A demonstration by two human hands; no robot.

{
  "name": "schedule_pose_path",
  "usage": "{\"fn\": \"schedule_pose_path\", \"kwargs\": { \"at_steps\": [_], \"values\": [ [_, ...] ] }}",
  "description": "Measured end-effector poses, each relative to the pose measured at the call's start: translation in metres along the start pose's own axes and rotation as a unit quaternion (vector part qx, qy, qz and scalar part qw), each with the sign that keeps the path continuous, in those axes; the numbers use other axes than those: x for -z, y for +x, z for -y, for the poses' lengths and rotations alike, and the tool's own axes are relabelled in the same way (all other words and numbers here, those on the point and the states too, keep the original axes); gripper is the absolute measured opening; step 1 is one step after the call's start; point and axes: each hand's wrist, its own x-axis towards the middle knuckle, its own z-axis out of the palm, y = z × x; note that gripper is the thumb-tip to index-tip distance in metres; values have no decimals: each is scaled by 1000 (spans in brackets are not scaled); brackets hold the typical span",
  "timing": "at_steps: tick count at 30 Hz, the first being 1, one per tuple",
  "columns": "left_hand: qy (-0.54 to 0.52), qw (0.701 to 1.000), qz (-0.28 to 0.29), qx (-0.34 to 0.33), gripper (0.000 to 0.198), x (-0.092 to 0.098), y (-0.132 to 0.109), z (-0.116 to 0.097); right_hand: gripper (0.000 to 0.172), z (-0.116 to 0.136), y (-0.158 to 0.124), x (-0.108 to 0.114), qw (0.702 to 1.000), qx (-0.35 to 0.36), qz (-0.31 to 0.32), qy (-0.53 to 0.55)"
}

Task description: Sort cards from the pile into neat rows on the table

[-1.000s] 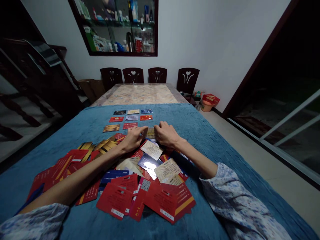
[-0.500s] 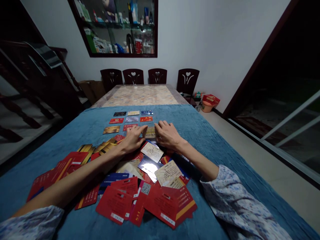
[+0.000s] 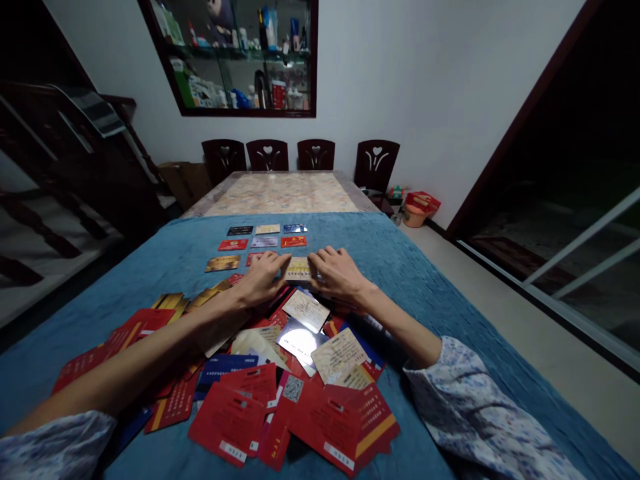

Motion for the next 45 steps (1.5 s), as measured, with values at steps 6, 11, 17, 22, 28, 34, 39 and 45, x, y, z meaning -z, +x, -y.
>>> {"fn": "schedule_pose_path", "kwargs": {
  "at_steps": [6,11,17,22,28,34,39,45],
  "values": [
    [-22,1000,-7,10,46,0,3,11,43,-4,10,-2,999,3,16,29],
    [-41,999,-22,22,44,-2,6,17,47,-9,19,-4,999,5,26,45],
    [-57,998,-12,26,39,0,11,24,44,-14,33,-7,997,16,46,59],
    [-53,998,-6,36,32,-1,15,35,38,-16,44,-11,996,26,45,68],
    [-48,998,-21,46,32,-4,21,54,32,-21,65,-14,994,55,43,83],
    [-43,996,-14,77,28,3,29,72,31,-21,96,-15,993,66,60,79],
    [-17,995,-9,94,35,9,39,90,30,-19,122,-10,993,71,73,66],
    [9,993,-1,116,32,14,58,114,29,-18,153,-4,993,57,93,53]
  ]
}}
